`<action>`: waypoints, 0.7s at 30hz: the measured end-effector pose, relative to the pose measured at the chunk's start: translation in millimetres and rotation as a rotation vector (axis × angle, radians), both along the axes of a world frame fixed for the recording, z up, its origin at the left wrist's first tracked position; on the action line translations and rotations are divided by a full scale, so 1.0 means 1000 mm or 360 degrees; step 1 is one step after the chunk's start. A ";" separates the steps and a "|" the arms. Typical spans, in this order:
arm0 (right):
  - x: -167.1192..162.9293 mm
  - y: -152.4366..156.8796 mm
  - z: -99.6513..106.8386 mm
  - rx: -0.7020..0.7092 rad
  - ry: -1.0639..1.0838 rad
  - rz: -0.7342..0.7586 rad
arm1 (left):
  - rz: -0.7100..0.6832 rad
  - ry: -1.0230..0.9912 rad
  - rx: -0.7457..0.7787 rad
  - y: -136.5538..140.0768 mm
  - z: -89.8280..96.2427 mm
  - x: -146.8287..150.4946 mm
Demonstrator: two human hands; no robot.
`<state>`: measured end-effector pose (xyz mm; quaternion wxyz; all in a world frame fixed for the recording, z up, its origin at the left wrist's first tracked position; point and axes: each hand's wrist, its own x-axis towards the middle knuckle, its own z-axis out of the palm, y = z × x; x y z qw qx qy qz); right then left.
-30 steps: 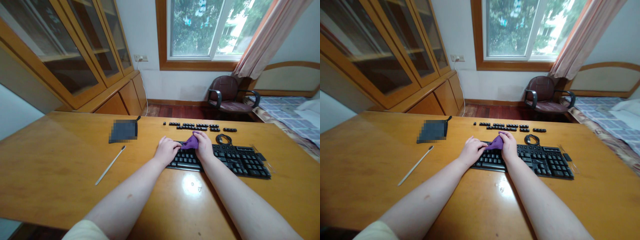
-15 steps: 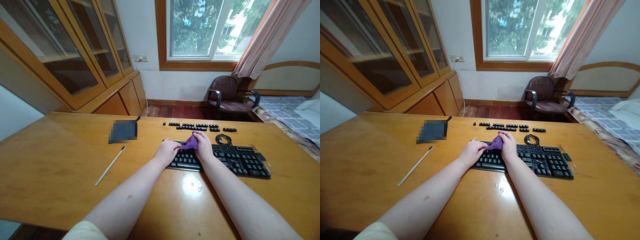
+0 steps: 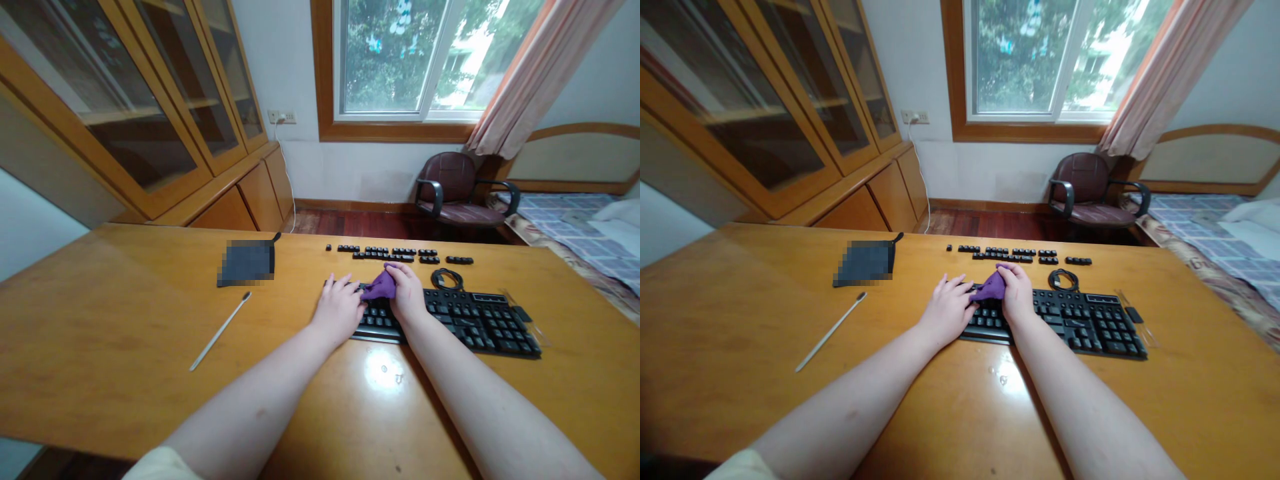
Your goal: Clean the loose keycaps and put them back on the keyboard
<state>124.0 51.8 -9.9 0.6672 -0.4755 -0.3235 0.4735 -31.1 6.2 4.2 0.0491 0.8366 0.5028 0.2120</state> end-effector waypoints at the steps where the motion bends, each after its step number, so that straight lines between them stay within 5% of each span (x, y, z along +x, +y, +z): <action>1: 0.000 0.000 0.001 -0.0002 0.0001 -0.0001 | 0.0002 0.0018 -0.0003 -0.001 0.001 0.001; 11: -0.001 -0.002 0.003 -0.0006 -0.0030 -0.0025 | 0.0016 -0.0010 -0.0011 -0.003 -0.003 0.004; 16: 0.001 -0.005 0.009 0.0062 -0.0053 -0.0146 | -0.0464 0.0088 -0.0004 -0.014 0.000 0.011; 21: 0.006 -0.009 0.018 0.0090 -0.0126 -0.0297 | -0.0615 0.0211 0.0030 -0.021 0.002 0.018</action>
